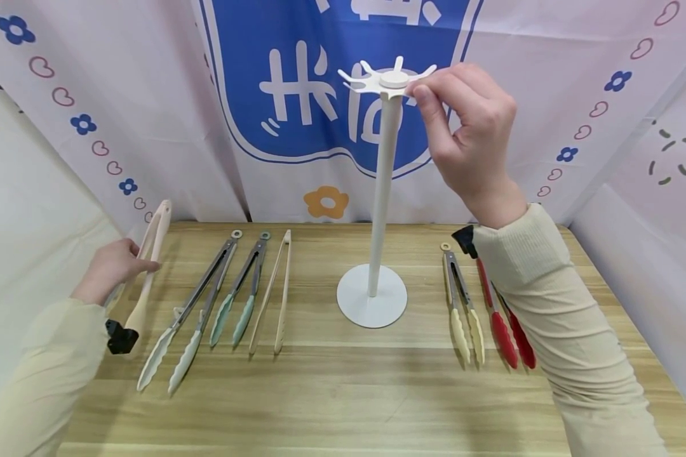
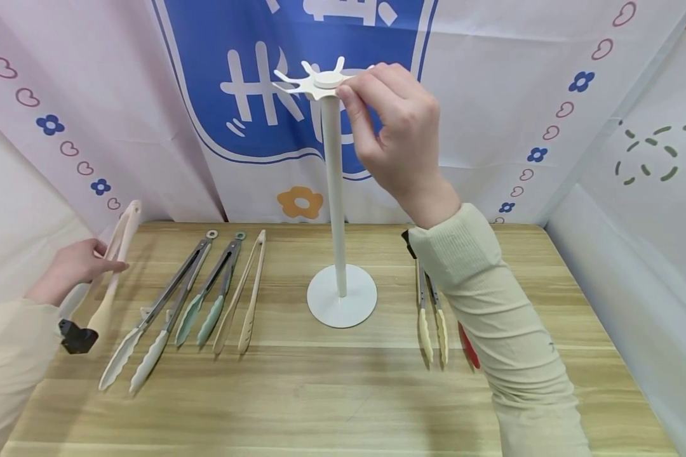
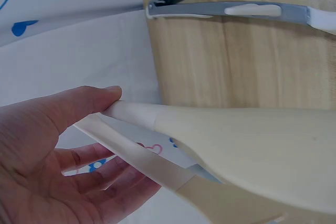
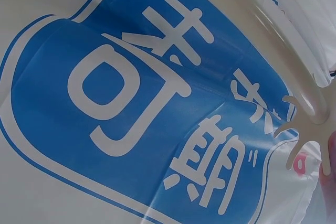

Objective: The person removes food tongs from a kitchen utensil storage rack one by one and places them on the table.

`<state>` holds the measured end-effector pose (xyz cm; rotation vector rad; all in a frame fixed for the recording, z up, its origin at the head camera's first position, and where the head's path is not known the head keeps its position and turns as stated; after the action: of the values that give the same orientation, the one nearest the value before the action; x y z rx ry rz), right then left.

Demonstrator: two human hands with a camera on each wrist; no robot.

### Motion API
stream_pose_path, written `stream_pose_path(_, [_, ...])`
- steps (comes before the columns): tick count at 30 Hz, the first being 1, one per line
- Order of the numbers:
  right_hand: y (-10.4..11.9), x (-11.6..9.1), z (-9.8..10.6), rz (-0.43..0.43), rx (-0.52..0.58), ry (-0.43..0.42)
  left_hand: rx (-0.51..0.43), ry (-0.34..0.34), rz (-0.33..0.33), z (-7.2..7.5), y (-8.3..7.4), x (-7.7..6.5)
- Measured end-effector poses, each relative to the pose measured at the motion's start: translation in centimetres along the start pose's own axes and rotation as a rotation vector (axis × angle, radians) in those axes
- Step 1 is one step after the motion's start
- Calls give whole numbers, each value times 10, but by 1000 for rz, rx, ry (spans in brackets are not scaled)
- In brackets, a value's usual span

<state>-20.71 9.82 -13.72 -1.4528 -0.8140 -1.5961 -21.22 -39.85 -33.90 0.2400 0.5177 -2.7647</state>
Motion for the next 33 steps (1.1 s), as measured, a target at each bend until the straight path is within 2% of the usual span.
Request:
stream_pose_path(13, [-1,0,0,10,-5,2,-22,80,-5,-24,9,10])
stream_pose_path(22, [-1,0,1,11,-8,0,-24,104,-7,-33,4,15])
stream_pose_path(33, [-1,0,0,18,-3,0,26,152,53,-42,0,18])
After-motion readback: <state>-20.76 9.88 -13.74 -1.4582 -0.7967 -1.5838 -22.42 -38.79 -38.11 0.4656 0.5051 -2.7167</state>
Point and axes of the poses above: each hand's wrist, its own x-axis towards the middle knuckle, its own z-axis out of the back of the hand, y = z × x, the point moved 3 cm from there along x, towards the middle knuckle, and after that the axes turned 11 degrees about z, right-handed, at the moved point
